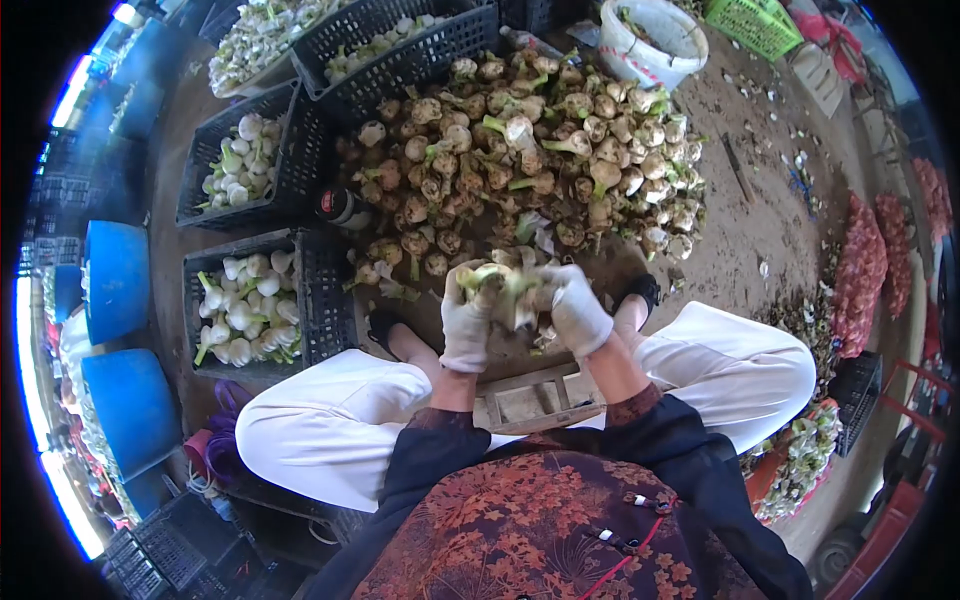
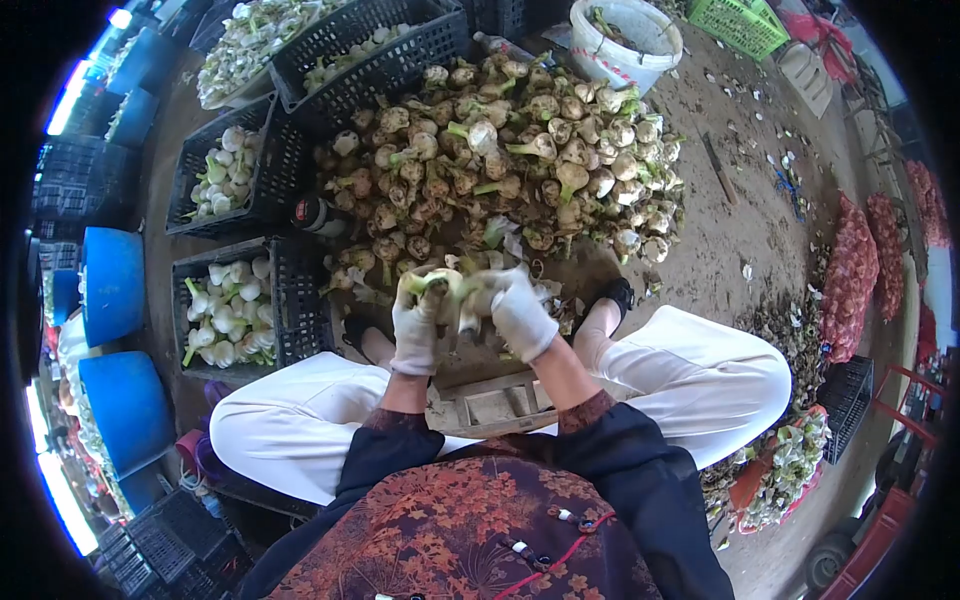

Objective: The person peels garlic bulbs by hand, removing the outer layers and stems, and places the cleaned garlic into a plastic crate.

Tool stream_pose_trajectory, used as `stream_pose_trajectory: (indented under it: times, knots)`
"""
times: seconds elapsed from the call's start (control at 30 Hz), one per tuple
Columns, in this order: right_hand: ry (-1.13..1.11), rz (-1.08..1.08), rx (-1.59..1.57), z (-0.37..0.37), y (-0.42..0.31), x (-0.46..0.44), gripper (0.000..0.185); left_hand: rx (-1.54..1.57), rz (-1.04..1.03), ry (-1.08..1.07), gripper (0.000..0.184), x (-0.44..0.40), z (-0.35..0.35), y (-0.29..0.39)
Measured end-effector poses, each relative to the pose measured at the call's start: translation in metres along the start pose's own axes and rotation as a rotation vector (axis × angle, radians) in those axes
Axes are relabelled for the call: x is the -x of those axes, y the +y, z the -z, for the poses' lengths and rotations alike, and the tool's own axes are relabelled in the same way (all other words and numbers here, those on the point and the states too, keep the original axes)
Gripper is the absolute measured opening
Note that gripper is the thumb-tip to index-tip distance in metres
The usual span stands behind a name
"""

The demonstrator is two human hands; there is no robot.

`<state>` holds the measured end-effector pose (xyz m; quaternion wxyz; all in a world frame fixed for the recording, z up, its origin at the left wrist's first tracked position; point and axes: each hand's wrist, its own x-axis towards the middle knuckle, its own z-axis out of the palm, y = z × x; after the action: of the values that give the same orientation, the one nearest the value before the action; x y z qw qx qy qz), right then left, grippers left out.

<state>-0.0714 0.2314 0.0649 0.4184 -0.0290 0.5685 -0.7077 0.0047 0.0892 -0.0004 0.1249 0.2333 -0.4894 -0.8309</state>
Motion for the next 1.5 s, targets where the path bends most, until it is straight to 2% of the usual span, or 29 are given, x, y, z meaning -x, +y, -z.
stream_pose_trajectory:
  times: [0.03,0.07,0.13,0.2,0.23,0.27,0.33,0.37,0.4,0.47,0.5,0.57,0.6,0.67,0.73,0.8,0.87,0.93,1.03,1.07,1.1,1.13,1.2,1.23,1.33,1.37,1.4,1.43,1.5]
  knots:
    - [0.120,0.173,-0.099,0.001,0.008,-0.015,0.016,-0.010,0.051,0.041,0.048,-0.001,-0.002,0.001]
    - [0.225,0.214,-0.008,0.010,0.009,-0.028,0.016,-0.009,0.047,0.039,0.048,-0.002,-0.005,0.003]
    - [0.352,0.197,0.333,0.028,0.020,-0.057,0.015,0.013,-0.004,0.008,0.049,0.003,-0.012,0.007]
    - [0.602,0.531,0.961,0.040,0.033,-0.081,0.012,0.048,0.110,-0.046,0.059,0.008,-0.012,0.023]
    - [0.517,0.326,1.100,0.049,0.028,-0.084,0.015,0.085,0.134,-0.125,0.062,0.012,-0.015,0.035]
    - [0.519,0.327,1.096,0.052,0.029,-0.081,0.015,0.121,0.157,-0.202,0.066,0.013,-0.014,0.041]
    - [0.237,0.100,0.311,0.051,0.021,-0.069,0.028,0.057,0.099,-0.183,0.073,0.009,-0.006,0.039]
    - [0.126,0.031,0.137,0.043,-0.003,-0.044,0.040,-0.016,0.084,-0.214,0.074,0.009,-0.006,0.045]
    - [0.130,0.024,0.139,0.036,-0.012,-0.031,0.040,-0.089,0.075,-0.246,0.074,0.009,-0.006,0.048]
    - [-0.092,0.194,0.477,0.025,-0.016,-0.017,0.034,-0.140,0.116,-0.272,0.075,0.004,-0.003,0.043]
    - [-0.043,0.284,0.656,0.020,-0.009,-0.019,0.031,-0.374,-0.018,-0.265,0.074,0.000,-0.001,0.037]
    - [-0.041,0.298,0.739,0.021,-0.008,-0.017,0.031,-0.642,-0.215,-0.237,0.070,-0.003,0.003,0.028]
    - [-0.047,0.310,0.826,0.019,-0.010,-0.016,0.030,-0.644,-0.216,-0.240,0.070,0.001,-0.001,0.033]
    - [-0.032,0.378,0.846,0.015,-0.006,-0.016,0.025,-0.318,-0.014,-0.145,0.065,0.011,-0.010,0.042]
    - [-0.050,0.450,1.236,0.007,-0.010,-0.013,0.022,-0.363,-0.006,-0.111,0.060,0.013,-0.013,0.045]
    - [-0.022,0.451,1.262,0.003,-0.010,-0.010,0.021,-0.272,0.065,-0.137,0.057,0.017,-0.015,0.052]
    - [0.168,0.495,1.165,0.011,-0.003,-0.017,0.013,-0.096,0.061,-0.215,0.058,0.017,-0.016,0.050]
    - [0.130,0.320,0.641,0.027,0.004,-0.021,0.017,-0.044,0.070,-0.290,0.056,0.020,-0.026,0.056]
    - [-0.006,0.131,-0.046,0.029,-0.008,-0.005,0.016,-0.076,0.106,-0.158,0.039,0.007,-0.013,0.033]
    - [-0.006,0.131,-0.047,0.029,-0.007,-0.005,0.016,-0.134,0.126,-0.100,0.036,0.001,-0.003,0.023]
    - [-0.054,0.117,-0.210,0.028,-0.006,-0.007,0.016,-0.058,0.240,-0.010,0.031,0.001,-0.006,0.030]
    - [-0.105,0.099,-0.375,0.026,-0.004,-0.008,0.017,-0.061,0.239,-0.005,0.031,-0.002,-0.004,0.027]
    - [-0.053,0.122,-0.449,0.019,0.000,-0.010,0.014,0.170,0.396,0.131,0.027,-0.011,0.001,0.019]
    - [-0.030,0.152,-0.609,0.018,-0.011,-0.001,0.014,0.365,0.524,0.236,0.032,-0.012,-0.003,0.018]
    - [-0.056,0.326,-0.864,0.024,-0.032,0.018,0.013,0.577,0.474,0.107,0.045,-0.022,0.032,0.004]
    - [-0.025,0.289,-0.667,0.032,-0.037,0.021,0.013,0.644,0.528,0.213,0.050,-0.021,0.040,0.006]
    - [0.010,0.253,-0.470,0.042,-0.043,0.023,0.012,0.792,0.485,0.180,0.048,-0.018,0.045,0.012]
    - [-0.059,0.290,0.151,0.040,-0.058,0.021,0.012,0.747,0.432,0.312,0.046,-0.020,0.040,0.034]
    - [-0.014,0.345,1.081,0.014,-0.079,0.022,0.021,0.931,0.144,0.318,0.039,-0.031,0.072,0.057]
